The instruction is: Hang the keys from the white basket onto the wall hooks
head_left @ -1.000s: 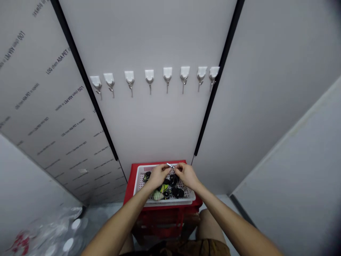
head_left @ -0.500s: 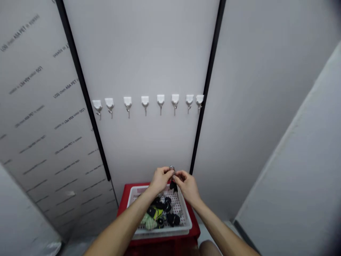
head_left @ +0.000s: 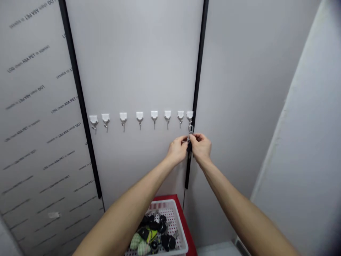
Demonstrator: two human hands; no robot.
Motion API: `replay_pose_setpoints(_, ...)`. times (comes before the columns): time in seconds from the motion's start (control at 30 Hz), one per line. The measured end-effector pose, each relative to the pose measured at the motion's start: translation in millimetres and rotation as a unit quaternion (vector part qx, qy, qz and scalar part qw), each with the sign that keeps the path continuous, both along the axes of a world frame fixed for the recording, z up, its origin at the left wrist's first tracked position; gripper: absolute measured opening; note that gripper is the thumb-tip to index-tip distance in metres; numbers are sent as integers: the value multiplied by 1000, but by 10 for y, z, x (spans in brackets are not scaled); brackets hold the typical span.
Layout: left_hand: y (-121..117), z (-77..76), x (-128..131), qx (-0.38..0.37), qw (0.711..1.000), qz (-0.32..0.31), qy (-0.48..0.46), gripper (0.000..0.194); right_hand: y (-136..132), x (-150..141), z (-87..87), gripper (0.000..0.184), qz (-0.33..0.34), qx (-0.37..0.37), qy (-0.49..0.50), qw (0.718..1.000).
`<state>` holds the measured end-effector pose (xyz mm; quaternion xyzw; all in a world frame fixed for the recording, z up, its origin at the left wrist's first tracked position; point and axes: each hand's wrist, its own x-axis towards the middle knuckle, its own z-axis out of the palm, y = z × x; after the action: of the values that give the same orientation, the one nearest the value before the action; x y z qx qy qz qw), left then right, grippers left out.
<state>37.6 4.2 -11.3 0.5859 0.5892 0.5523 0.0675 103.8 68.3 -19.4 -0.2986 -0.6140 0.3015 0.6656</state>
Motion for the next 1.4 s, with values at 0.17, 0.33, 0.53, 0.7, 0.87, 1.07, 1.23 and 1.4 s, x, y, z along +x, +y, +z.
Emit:
replay_pose_setpoints(0.17,138,184,26,-8,1000,12,10,35,182,-17,209,19,-77,9,-25,997)
replay_pose_setpoints(0.33,77,134,28,-38,999,16,6,34,235,-43,216,22,-110,-10,-74,991)
replay_pose_setpoints(0.53,-2,-51,-26,-65,998,18,-12,35,228,-48,182,22,-123,-9,-106,987)
replay_pose_setpoints(0.7,-93,-397,-160,-94,995,24,-31,33,220,-54,157,23,-148,-23,-138,979)
replay_pose_setpoints(0.87,-392,-933,-339,-169,984,33,-44,31,284,-45,79,25,-149,-3,-134,980)
replay_pose_setpoints(1.07,-899,-1631,-509,-259,965,37,31,29,-43,51,-600,25,-117,67,-153,979)
replay_pose_setpoints(1.23,-1118,-1984,-562,-290,954,41,67,26,-624,28,-1576,16,202,54,-433,877)
replay_pose_setpoints(1.4,-1144,-2117,-573,-285,957,47,19,27,-862,-54,-1969,23,231,74,-598,764)
